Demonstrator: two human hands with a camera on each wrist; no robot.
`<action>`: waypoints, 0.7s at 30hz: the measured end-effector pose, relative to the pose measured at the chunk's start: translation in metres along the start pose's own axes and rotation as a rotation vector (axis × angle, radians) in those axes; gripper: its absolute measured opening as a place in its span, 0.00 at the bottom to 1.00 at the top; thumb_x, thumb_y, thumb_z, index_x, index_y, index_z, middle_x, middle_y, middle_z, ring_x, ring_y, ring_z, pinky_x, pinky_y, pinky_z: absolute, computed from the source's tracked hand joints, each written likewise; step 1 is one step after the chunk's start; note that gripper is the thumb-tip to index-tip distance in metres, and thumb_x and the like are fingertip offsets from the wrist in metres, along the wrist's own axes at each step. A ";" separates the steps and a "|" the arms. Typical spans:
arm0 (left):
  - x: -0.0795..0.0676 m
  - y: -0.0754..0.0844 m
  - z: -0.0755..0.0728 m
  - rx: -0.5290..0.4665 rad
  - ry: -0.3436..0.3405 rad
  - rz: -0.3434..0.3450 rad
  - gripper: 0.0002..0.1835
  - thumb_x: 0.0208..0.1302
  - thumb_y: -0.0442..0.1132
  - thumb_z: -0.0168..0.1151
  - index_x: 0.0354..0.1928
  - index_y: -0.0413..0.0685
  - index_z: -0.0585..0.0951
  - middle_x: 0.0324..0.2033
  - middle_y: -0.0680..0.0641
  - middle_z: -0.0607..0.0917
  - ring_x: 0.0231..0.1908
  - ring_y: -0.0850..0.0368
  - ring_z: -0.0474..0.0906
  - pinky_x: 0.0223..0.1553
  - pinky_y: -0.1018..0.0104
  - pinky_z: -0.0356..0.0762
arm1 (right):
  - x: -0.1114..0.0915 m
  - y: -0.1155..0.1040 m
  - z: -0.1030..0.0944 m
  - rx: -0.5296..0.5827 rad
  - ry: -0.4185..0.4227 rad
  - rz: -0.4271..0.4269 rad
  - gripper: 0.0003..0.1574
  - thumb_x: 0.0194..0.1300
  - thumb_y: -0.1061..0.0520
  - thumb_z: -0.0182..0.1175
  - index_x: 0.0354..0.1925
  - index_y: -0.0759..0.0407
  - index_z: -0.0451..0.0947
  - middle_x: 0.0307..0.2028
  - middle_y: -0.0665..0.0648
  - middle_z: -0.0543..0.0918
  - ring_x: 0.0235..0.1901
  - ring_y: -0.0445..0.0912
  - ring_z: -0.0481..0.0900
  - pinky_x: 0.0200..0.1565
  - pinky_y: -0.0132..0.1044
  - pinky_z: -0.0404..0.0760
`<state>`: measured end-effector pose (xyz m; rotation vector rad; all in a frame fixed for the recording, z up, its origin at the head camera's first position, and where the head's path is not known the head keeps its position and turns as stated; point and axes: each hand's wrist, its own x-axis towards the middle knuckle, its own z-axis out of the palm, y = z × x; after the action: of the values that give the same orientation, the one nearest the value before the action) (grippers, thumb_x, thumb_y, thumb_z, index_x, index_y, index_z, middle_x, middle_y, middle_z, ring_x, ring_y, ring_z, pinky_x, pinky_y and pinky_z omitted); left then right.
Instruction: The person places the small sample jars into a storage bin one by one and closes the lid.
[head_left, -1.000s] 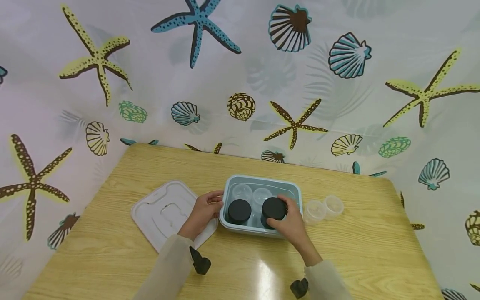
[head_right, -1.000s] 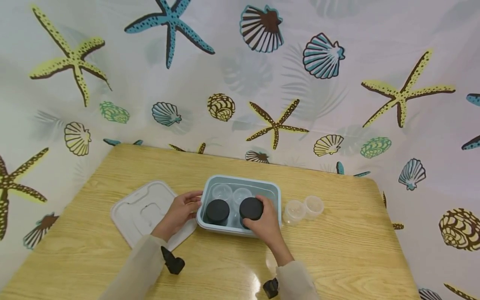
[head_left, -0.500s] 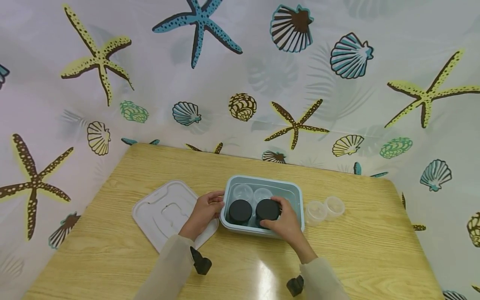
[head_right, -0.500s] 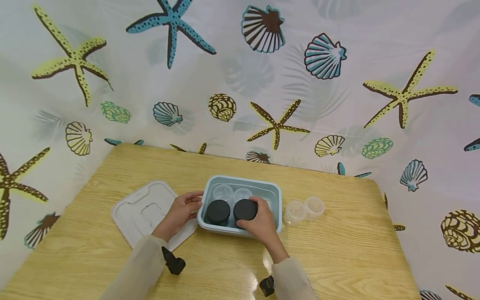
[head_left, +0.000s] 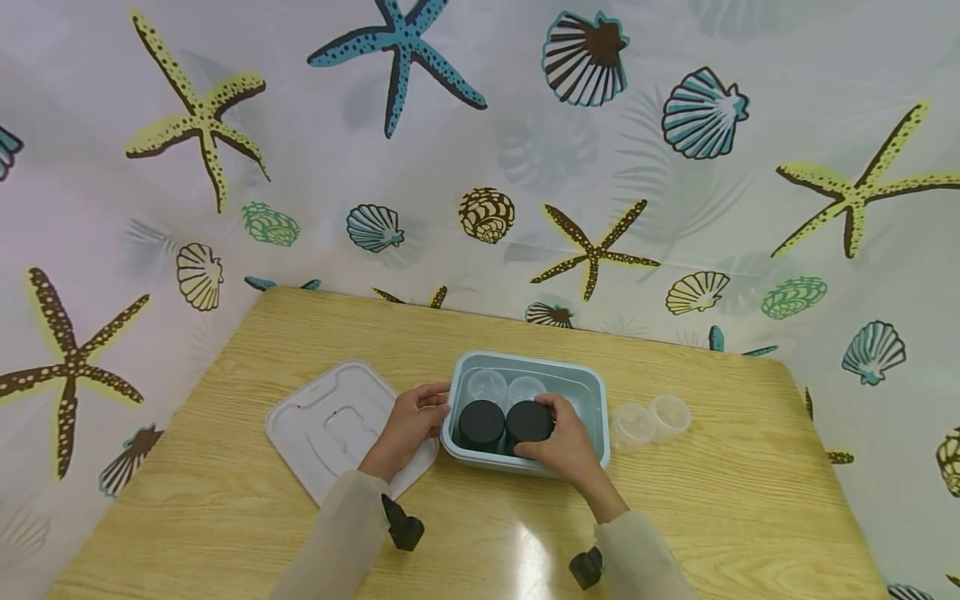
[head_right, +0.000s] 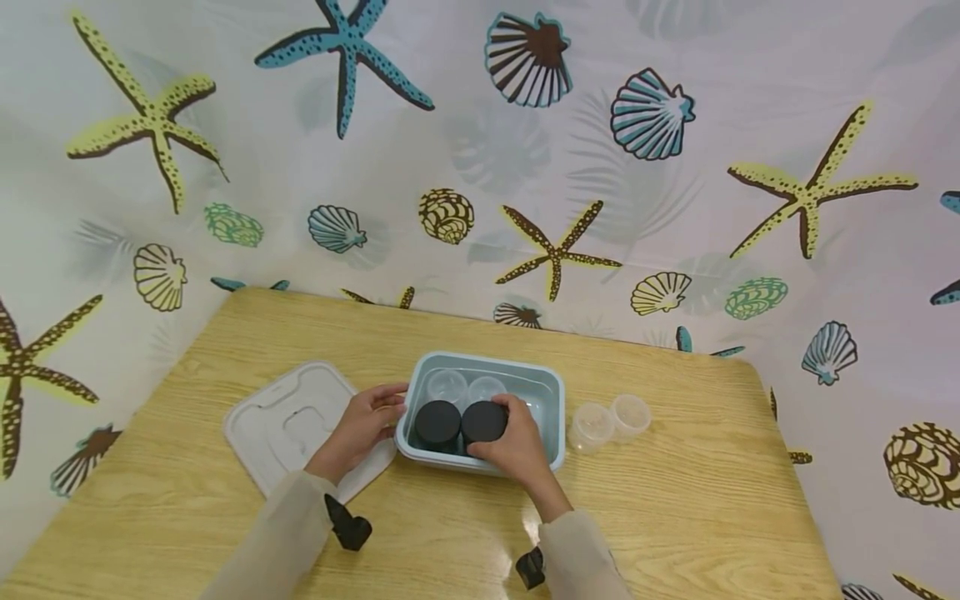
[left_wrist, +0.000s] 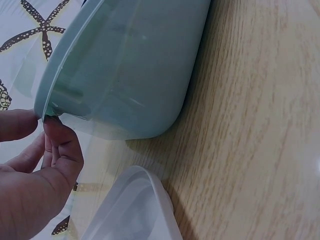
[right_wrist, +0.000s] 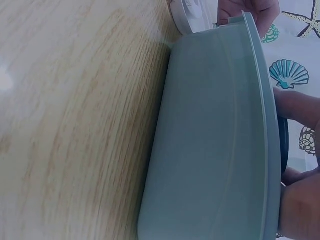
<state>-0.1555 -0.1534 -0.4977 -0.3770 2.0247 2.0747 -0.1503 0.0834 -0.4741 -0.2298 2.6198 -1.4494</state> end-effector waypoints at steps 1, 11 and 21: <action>0.000 0.000 0.000 0.003 -0.001 0.001 0.22 0.67 0.28 0.52 0.63 0.38 0.70 0.41 0.47 0.75 0.33 0.63 0.73 0.32 0.70 0.74 | 0.000 0.000 0.000 -0.002 -0.003 0.003 0.45 0.39 0.62 0.76 0.57 0.65 0.69 0.53 0.64 0.76 0.53 0.56 0.74 0.56 0.52 0.70; 0.001 -0.001 0.000 0.002 -0.002 -0.002 0.22 0.67 0.28 0.51 0.63 0.39 0.70 0.42 0.46 0.75 0.33 0.62 0.73 0.31 0.71 0.75 | 0.002 0.000 -0.001 -0.031 -0.018 0.008 0.45 0.38 0.63 0.76 0.55 0.66 0.68 0.52 0.65 0.76 0.52 0.56 0.74 0.55 0.51 0.71; 0.000 0.001 0.001 0.017 0.005 -0.008 0.22 0.67 0.29 0.51 0.63 0.40 0.71 0.43 0.46 0.75 0.34 0.62 0.73 0.33 0.71 0.75 | 0.004 -0.001 -0.001 -0.067 -0.027 0.011 0.44 0.37 0.63 0.76 0.54 0.67 0.68 0.52 0.66 0.74 0.51 0.57 0.73 0.55 0.52 0.70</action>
<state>-0.1561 -0.1523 -0.4972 -0.3873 2.0392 2.0521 -0.1541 0.0825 -0.4731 -0.2401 2.6460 -1.3467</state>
